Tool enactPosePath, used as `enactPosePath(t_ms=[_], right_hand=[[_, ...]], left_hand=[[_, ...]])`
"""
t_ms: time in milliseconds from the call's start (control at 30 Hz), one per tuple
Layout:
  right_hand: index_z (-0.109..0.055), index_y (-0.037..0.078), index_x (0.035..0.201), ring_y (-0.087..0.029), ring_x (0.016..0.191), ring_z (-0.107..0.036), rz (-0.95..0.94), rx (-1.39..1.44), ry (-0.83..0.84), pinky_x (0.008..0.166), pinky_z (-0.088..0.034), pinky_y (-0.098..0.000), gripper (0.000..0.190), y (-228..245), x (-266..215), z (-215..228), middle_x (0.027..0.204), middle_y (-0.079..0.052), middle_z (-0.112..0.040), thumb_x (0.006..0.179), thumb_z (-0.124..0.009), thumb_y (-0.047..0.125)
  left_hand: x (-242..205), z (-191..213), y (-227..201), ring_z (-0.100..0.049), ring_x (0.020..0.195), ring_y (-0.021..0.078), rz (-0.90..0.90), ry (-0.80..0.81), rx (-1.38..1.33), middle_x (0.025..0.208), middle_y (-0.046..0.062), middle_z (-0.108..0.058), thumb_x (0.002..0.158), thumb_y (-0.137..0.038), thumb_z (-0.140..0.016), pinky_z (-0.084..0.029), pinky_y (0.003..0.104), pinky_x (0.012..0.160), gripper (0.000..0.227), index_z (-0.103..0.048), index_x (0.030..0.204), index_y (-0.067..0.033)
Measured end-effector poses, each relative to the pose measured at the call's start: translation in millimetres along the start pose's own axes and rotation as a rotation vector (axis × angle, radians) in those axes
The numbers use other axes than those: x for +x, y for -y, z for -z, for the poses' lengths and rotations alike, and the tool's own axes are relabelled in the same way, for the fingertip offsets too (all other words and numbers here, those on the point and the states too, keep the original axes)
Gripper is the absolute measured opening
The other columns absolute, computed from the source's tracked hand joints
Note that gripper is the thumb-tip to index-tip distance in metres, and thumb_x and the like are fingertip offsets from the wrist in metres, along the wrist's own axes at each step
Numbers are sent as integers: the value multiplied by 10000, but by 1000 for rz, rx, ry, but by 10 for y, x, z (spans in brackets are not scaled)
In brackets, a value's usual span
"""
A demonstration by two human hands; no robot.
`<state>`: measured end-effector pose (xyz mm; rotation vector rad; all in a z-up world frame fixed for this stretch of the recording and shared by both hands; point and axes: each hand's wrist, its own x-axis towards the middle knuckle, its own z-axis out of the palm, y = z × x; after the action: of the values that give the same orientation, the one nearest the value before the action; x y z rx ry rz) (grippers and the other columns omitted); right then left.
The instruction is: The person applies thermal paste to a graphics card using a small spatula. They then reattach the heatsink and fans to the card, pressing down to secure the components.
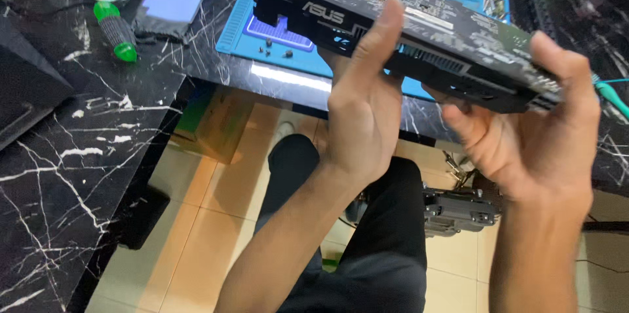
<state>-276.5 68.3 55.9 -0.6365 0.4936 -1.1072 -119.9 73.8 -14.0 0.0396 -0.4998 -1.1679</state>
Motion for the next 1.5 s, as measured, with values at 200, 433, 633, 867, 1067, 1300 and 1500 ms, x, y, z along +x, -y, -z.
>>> enactPosePath(t_ms=[200,433,633,867,1067,1300,1500], right_hand=[[-616,-100,1576,-611,1149,-826,-23,45,34,793,-821,-520,804,269,-89,-125,1406,-365,-799,937,-966,239],[-628,-77,1577,-533,1092,-876,44,-40,-15,748,-832,-492,882,324,-113,-96,1391,-330,-813,891,-986,345],[-757,-32,1449,-496,940,-892,3,-88,-178,680,-792,-438,703,361,-81,96,1203,-232,-894,922,-847,424],[-754,-84,1321,-465,765,-854,-63,-29,-103,524,-741,-346,600,411,7,259,978,-273,-849,1027,-766,439],[-788,9,1220,-395,700,-819,-115,11,-99,458,-597,-271,459,439,60,285,1079,-183,-874,1042,-717,426],[-755,-20,1282,-400,705,-821,-157,97,-39,456,-645,-248,456,450,68,249,1084,-214,-864,1059,-724,377],[-701,-38,1473,-397,768,-806,-252,195,6,494,-669,-205,582,461,71,283,1237,-234,-818,1101,-692,410]], left_hand=[[9,-456,-37,-658,1489,195,-24,-21,71,1526,34,-685,1142,-112,-843,-539,370,1298,377,-727,1500,-83],[-14,-544,-94,-450,1748,297,98,-110,134,1777,195,-547,1062,-198,-737,-400,422,1413,590,-631,1592,38],[-151,-295,130,-561,1660,203,-67,159,-109,1715,67,-638,1405,-375,-448,-360,437,1494,443,-676,1604,-52],[-92,-704,30,-364,1093,155,-100,-86,-144,1174,24,-384,1302,-443,-458,-298,375,1008,353,-416,1198,-108],[-69,-896,-61,-82,626,43,47,-200,-560,711,-125,-56,1224,-501,-605,-158,294,582,691,-158,749,-274],[-49,-1010,-82,-391,1048,-124,-108,-356,153,1300,-281,-537,1164,-459,-599,-381,220,944,534,-589,1660,-260],[-209,-846,-127,-210,1851,270,-8,-5,726,1917,165,-171,1243,-334,-516,-206,446,1515,493,-459,1729,-269]])
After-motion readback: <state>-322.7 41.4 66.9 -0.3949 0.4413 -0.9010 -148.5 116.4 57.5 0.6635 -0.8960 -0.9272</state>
